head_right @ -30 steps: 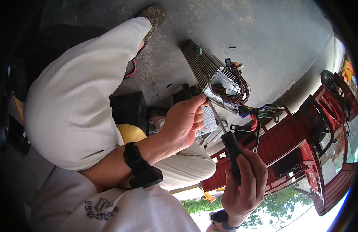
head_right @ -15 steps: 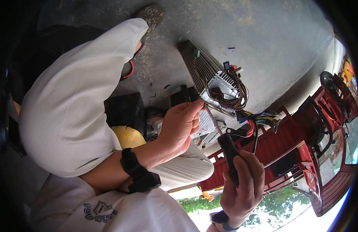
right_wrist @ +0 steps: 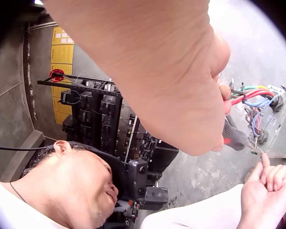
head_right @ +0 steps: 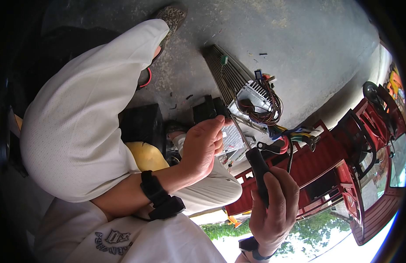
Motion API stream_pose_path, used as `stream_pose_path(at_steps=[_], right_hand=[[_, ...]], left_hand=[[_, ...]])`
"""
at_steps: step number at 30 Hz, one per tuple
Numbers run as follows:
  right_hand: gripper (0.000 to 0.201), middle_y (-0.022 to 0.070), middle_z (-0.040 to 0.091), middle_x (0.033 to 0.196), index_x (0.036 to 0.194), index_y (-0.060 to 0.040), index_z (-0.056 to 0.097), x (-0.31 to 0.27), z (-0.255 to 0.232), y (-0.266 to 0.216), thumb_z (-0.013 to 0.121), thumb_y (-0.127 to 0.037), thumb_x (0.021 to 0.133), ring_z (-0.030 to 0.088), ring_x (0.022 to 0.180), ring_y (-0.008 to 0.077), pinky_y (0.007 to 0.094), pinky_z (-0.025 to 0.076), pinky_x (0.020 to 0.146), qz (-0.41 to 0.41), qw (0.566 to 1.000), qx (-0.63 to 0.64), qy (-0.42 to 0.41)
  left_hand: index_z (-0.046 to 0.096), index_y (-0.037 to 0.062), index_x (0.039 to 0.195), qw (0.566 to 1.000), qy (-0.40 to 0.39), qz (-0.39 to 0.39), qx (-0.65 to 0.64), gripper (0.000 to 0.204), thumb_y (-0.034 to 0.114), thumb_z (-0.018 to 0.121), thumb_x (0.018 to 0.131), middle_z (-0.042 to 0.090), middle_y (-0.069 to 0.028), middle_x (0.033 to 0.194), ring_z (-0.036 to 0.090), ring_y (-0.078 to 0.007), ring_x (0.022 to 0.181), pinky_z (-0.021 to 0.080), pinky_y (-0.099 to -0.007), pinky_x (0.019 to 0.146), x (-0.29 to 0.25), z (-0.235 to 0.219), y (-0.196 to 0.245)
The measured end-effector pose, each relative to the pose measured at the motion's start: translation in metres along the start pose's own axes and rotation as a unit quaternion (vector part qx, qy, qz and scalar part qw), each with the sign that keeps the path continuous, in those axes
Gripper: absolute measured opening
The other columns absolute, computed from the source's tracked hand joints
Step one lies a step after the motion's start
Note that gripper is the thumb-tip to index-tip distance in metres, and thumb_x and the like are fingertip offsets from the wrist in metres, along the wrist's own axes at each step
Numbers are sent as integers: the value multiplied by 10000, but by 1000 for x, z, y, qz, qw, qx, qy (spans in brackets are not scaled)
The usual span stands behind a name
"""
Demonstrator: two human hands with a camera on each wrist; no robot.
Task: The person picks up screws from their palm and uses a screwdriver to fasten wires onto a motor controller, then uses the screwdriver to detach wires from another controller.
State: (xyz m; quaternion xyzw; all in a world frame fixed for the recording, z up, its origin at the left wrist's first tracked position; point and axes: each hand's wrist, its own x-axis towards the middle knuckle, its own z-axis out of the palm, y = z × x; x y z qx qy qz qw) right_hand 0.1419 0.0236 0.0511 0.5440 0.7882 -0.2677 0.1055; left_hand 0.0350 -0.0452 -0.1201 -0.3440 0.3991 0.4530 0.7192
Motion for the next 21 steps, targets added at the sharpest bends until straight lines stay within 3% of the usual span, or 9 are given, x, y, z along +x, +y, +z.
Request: stream_pose_path(at_steps=[3, 9, 11, 21], right_hand=[[492, 208, 620, 1215, 1264, -16, 613, -1, 1, -1, 747, 20, 793, 647, 1038, 368, 431, 563, 796, 12, 1000, -3, 1], [499, 204, 613, 1214, 1281, -33, 591, 1, 1, -6, 739, 21, 807, 631, 1059, 371, 448, 545, 813, 19, 1000, -3, -6], [478, 202, 618, 1212, 1273, -28, 596, -3, 3, -6, 735, 10, 818, 626, 1060, 374, 456, 533, 830, 35, 999, -7, -5], [451, 186, 632, 1211, 1255, -12, 603, -9, 8, -12, 736, -8, 824, 628, 1077, 372, 462, 524, 855, 65, 998, -18, 11]], left_hand=[[701, 4, 1106, 998, 27, 21, 52, 292, 276, 688, 1002, 337, 119, 606, 229, -7, 512, 189, -238, 485, 3, -5, -1], [678, 3, 1236, 992, 66, 40, 98, 303, 206, 672, 1012, 394, 115, 637, 249, -1, 513, 215, -233, 481, 8, -5, -2], [690, -13, 1259, 993, 46, 55, 93, 360, 250, 664, 1015, 572, 82, 804, 391, 7, 674, 337, -205, 582, 11, -10, -2], [692, -20, 1247, 998, 26, 17, 46, 345, 235, 650, 1018, 541, 91, 774, 377, -3, 644, 320, -218, 551, 13, -6, 3]])
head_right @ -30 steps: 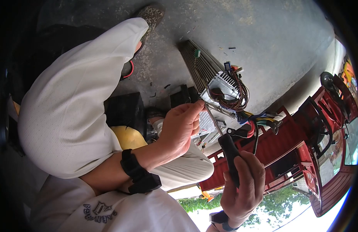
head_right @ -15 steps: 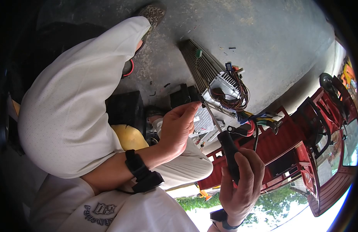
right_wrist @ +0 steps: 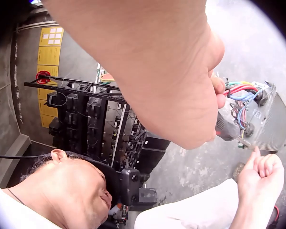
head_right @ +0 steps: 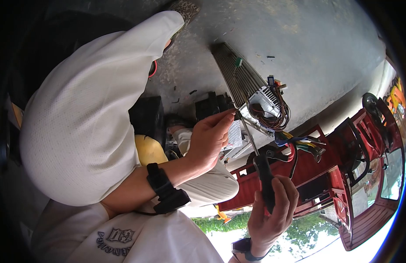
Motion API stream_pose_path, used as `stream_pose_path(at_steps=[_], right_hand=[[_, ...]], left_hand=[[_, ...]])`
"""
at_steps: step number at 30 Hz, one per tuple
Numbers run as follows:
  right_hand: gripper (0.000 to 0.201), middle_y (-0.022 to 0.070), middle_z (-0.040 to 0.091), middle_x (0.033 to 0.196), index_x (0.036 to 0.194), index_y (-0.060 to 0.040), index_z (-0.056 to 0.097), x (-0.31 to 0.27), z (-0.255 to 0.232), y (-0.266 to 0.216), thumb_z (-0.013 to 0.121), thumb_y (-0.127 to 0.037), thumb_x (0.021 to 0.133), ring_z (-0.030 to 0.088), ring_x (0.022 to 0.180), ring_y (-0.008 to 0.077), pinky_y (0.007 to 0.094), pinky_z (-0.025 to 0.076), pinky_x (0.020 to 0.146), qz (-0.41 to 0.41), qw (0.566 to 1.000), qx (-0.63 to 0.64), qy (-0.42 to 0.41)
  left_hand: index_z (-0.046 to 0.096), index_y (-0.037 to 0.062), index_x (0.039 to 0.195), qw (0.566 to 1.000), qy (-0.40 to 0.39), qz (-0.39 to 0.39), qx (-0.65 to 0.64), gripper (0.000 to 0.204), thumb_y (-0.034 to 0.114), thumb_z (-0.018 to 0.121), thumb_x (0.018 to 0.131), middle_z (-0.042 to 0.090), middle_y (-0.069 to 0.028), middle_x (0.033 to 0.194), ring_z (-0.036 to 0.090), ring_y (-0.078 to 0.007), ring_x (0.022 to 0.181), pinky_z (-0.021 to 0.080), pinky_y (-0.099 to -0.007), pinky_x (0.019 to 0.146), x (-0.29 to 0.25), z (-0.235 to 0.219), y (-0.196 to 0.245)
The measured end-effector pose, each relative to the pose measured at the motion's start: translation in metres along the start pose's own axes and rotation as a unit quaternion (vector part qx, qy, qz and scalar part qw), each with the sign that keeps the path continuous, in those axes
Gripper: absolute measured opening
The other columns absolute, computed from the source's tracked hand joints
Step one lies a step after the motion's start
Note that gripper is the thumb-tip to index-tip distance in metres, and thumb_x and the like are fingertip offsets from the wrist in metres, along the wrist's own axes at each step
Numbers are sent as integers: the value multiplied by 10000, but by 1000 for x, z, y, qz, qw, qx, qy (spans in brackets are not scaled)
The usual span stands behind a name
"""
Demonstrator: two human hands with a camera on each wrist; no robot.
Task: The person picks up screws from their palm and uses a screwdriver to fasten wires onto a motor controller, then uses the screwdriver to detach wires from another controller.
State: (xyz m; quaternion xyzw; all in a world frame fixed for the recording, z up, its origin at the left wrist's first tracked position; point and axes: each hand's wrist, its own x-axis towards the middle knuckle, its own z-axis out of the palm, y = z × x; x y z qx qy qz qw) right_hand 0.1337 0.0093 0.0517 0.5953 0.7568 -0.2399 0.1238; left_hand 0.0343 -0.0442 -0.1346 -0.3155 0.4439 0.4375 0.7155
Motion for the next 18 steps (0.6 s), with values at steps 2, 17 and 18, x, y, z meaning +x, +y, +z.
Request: stream_pose_path(at_steps=[2, 17, 18], right_hand=[[451, 184, 634, 1220, 1252, -18, 611, 1, -1, 0, 737, -1, 819, 628, 1081, 370, 462, 525, 861, 0, 1000, 5, -1], [456, 178, 630, 1247, 1251, -45, 622, 1, -3, 3, 749, 14, 817, 635, 1100, 368, 451, 554, 849, -16, 1000, 3, 0], [456, 178, 630, 1247, 1251, -45, 622, 1, -3, 2, 749, 14, 817, 635, 1100, 368, 451, 554, 849, -14, 1000, 1, 4]], left_hand=[[694, -20, 1241, 1000, 1, -12, -3, 344, 233, 656, 1011, 519, 97, 747, 365, -2, 633, 303, -225, 534, 2, 0, 2], [705, -39, 1211, 997, 18, 51, 53, 324, 208, 645, 1009, 583, 61, 775, 424, 0, 678, 355, -219, 581, 4, 5, 0], [705, -39, 1211, 997, 13, 50, 54, 324, 208, 645, 1009, 583, 61, 775, 424, 0, 678, 355, -219, 581, 4, 5, 1]])
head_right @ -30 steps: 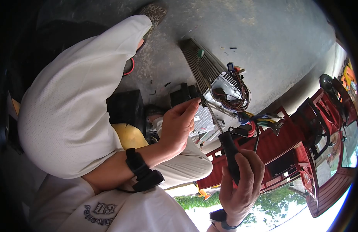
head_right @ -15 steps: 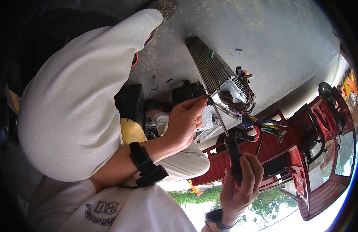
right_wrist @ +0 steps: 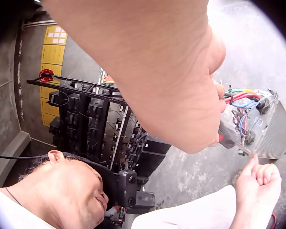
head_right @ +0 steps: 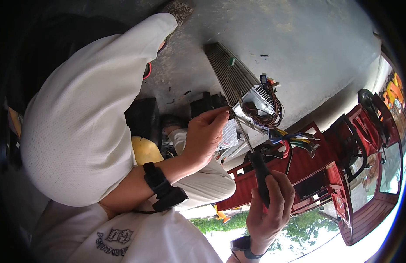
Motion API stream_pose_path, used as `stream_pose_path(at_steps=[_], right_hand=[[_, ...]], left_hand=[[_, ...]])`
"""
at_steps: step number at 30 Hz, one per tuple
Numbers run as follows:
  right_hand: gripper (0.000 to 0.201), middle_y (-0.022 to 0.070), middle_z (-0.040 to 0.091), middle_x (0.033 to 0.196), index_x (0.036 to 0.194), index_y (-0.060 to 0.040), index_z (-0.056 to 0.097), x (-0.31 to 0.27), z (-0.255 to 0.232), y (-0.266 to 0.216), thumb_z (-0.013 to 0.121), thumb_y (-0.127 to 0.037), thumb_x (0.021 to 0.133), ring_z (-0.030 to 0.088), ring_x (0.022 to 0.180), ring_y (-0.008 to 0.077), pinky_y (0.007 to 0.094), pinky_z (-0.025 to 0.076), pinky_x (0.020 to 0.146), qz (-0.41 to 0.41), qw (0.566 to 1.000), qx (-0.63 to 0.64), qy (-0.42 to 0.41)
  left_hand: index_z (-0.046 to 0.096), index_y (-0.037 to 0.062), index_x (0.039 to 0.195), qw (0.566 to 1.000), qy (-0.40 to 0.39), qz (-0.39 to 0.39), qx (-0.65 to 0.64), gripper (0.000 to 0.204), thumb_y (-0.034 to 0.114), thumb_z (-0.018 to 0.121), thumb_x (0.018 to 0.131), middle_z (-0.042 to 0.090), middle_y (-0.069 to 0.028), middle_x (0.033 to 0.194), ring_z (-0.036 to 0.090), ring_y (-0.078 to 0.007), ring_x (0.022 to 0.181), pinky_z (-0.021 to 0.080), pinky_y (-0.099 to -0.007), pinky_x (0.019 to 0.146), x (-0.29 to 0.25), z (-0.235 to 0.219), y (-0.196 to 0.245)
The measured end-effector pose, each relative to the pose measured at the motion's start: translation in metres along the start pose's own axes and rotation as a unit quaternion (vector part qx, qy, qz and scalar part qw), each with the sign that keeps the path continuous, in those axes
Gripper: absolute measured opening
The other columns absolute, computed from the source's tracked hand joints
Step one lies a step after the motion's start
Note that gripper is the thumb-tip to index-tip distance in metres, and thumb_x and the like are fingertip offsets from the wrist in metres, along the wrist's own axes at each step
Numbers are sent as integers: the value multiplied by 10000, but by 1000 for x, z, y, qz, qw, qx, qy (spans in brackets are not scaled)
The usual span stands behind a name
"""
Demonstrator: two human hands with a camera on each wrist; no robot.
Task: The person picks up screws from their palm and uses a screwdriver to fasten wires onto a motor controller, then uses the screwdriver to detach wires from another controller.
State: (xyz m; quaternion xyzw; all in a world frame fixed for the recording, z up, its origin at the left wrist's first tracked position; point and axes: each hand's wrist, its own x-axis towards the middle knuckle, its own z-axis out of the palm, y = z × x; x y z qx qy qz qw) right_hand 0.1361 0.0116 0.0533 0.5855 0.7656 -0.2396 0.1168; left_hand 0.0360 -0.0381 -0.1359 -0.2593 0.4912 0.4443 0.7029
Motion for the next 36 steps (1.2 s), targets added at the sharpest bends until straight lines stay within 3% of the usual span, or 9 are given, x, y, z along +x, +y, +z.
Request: stream_pose_path(at_steps=[3, 4, 6, 10, 26, 28, 36], right_hand=[[456, 176, 627, 1240, 1254, -45, 617, 2, 0, -2, 751, 14, 822, 639, 1092, 364, 443, 564, 820, -3, 1000, -4, 2], [459, 178, 626, 1235, 1257, -44, 616, 2, 0, -2, 753, 13, 823, 643, 1081, 364, 439, 567, 810, -7, 1000, 1, 0], [463, 180, 624, 1229, 1261, -43, 614, 2, -1, -2, 754, 11, 823, 647, 1071, 364, 435, 570, 801, -7, 1000, 4, 4], [467, 194, 621, 1216, 1264, -29, 610, 2, -1, 0, 750, 16, 821, 657, 1044, 370, 436, 571, 786, -15, 1000, 15, -1], [450, 214, 634, 1159, 1198, 8, 648, 3, 2, 0, 776, 34, 768, 673, 953, 370, 433, 566, 763, -13, 998, 52, 33], [442, 213, 633, 1155, 1193, 8, 653, 3, 2, 0, 777, 32, 769, 672, 940, 368, 433, 564, 754, -14, 998, 55, 34], [440, 206, 634, 1135, 1186, 10, 660, 3, 4, 3, 781, 25, 763, 662, 885, 351, 421, 554, 712, -27, 997, 60, 50]], left_hand=[[692, -38, 1202, 1000, 19, 5, 24, 269, 139, 666, 1002, 525, 83, 726, 337, 25, 538, 247, -206, 456, 3, 1, 1], [692, -38, 1202, 1000, 13, 4, 27, 269, 139, 666, 1002, 525, 83, 726, 337, 25, 538, 247, -206, 456, 3, 0, 0], [723, -46, 1153, 998, 11, 14, 67, 308, 211, 654, 999, 621, 44, 762, 442, 4, 631, 358, -221, 536, 3, -4, 1], [721, -43, 1148, 999, -2, 20, 29, 292, 197, 659, 995, 630, 44, 796, 443, 4, 641, 359, -213, 548, 2, -3, 2], [727, -41, 1043, 999, -28, 28, 19, 201, 145, 723, 967, 617, 49, 789, 419, 7, 657, 326, -199, 565, 13, -9, 4], [721, -39, 1021, 999, 5, 37, 19, 195, 147, 729, 963, 603, 57, 765, 401, 11, 636, 307, -200, 545, 14, -5, 3], [705, -20, 975, 999, -3, 26, 23, 174, 151, 736, 956, 567, 68, 717, 354, 14, 548, 253, -203, 480, 15, -7, 6]])
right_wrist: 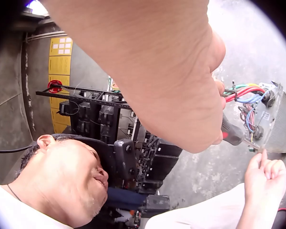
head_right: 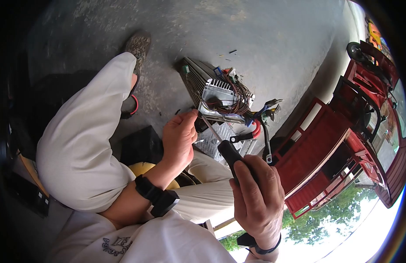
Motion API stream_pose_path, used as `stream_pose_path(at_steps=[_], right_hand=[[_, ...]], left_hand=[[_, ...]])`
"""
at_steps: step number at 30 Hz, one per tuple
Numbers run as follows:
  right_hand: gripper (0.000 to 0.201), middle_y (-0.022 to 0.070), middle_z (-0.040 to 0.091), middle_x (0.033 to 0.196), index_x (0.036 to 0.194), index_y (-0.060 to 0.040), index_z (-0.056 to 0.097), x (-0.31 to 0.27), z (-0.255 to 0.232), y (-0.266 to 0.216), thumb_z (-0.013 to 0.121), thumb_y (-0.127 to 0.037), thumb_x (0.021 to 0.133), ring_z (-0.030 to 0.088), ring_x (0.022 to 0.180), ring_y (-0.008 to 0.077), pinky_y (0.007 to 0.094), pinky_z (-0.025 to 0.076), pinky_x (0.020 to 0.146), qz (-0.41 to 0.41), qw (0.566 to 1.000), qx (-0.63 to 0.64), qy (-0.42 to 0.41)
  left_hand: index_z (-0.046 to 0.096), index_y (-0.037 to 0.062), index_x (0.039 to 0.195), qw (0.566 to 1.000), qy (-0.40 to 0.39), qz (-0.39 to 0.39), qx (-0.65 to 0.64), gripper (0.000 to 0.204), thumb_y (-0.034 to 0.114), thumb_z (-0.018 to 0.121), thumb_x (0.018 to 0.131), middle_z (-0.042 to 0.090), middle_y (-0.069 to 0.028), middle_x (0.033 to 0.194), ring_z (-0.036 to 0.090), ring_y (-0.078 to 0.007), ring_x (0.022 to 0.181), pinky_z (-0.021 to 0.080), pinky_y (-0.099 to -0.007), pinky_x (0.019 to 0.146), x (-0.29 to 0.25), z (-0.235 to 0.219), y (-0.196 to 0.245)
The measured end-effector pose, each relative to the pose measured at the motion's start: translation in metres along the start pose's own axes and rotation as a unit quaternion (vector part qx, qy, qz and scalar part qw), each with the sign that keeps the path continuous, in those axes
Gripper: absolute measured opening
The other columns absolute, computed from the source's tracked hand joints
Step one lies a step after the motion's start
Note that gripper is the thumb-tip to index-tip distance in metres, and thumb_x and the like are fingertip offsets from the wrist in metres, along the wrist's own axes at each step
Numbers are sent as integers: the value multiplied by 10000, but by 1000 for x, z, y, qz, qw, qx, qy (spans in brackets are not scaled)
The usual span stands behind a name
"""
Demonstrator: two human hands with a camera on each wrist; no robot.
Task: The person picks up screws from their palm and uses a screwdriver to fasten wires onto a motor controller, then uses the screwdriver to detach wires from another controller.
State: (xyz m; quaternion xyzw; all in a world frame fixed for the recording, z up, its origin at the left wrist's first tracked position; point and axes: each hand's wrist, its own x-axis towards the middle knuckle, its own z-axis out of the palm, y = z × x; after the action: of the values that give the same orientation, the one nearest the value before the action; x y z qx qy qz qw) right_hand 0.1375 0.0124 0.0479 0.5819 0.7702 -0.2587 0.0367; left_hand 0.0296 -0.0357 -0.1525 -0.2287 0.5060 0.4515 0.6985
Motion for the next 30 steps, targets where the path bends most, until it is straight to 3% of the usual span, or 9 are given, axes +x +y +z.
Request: stream_pose_path(at_steps=[11, 14, 17, 19, 23, 30], right_hand=[[461, 208, 636, 1128, 1189, 13, 659, -4, 3, 0, 782, 44, 746, 663, 869, 348, 414, 554, 699, -8, 1000, 12, 12], [463, 207, 637, 1128, 1186, 14, 659, -5, 3, 0, 781, 51, 741, 666, 873, 351, 418, 558, 702, 3, 1000, 14, 14], [464, 205, 639, 1130, 1177, 3, 664, -7, 1, 0, 782, 57, 732, 673, 894, 358, 418, 566, 721, 21, 999, 17, 24], [472, 204, 640, 1132, 1176, -4, 664, -9, 1, -1, 785, 58, 723, 675, 909, 362, 417, 570, 733, 30, 999, 15, 24], [501, 197, 646, 1146, 1185, -26, 659, -15, 2, 0, 780, 69, 709, 677, 965, 358, 420, 577, 760, 68, 997, 24, 36], [466, 179, 660, 1166, 1187, -42, 657, -30, 0, 1, 756, 57, 743, 664, 1012, 327, 407, 564, 830, 139, 985, 72, 71]], left_hand=[[683, -9, 948, 1000, -22, 12, 9, 160, 144, 728, 956, 506, 78, 658, 312, 14, 486, 220, -210, 433, 0, 2, 4], [637, 54, 869, 1000, 5, 2, 26, 135, 123, 687, 974, 393, 97, 596, 264, -9, 481, 205, -233, 456, -2, 10, 8], [650, 48, 875, 1000, 6, -1, 20, 127, 119, 685, 975, 404, 95, 598, 269, -9, 480, 212, -234, 455, -1, 7, 5], [676, -1, 951, 1000, 0, 7, -12, 158, 139, 748, 942, 512, 70, 672, 315, 9, 484, 222, -215, 431, 2, 2, -1], [680, -3, 955, 999, -16, 15, -27, 170, 149, 754, 942, 525, 71, 687, 321, 14, 508, 226, -210, 445, 1, -2, -4], [701, -28, 1004, 1000, -5, -11, -24, 175, 130, 745, 944, 626, 30, 822, 465, -5, 711, 368, -198, 624, -2, 1, -1]])
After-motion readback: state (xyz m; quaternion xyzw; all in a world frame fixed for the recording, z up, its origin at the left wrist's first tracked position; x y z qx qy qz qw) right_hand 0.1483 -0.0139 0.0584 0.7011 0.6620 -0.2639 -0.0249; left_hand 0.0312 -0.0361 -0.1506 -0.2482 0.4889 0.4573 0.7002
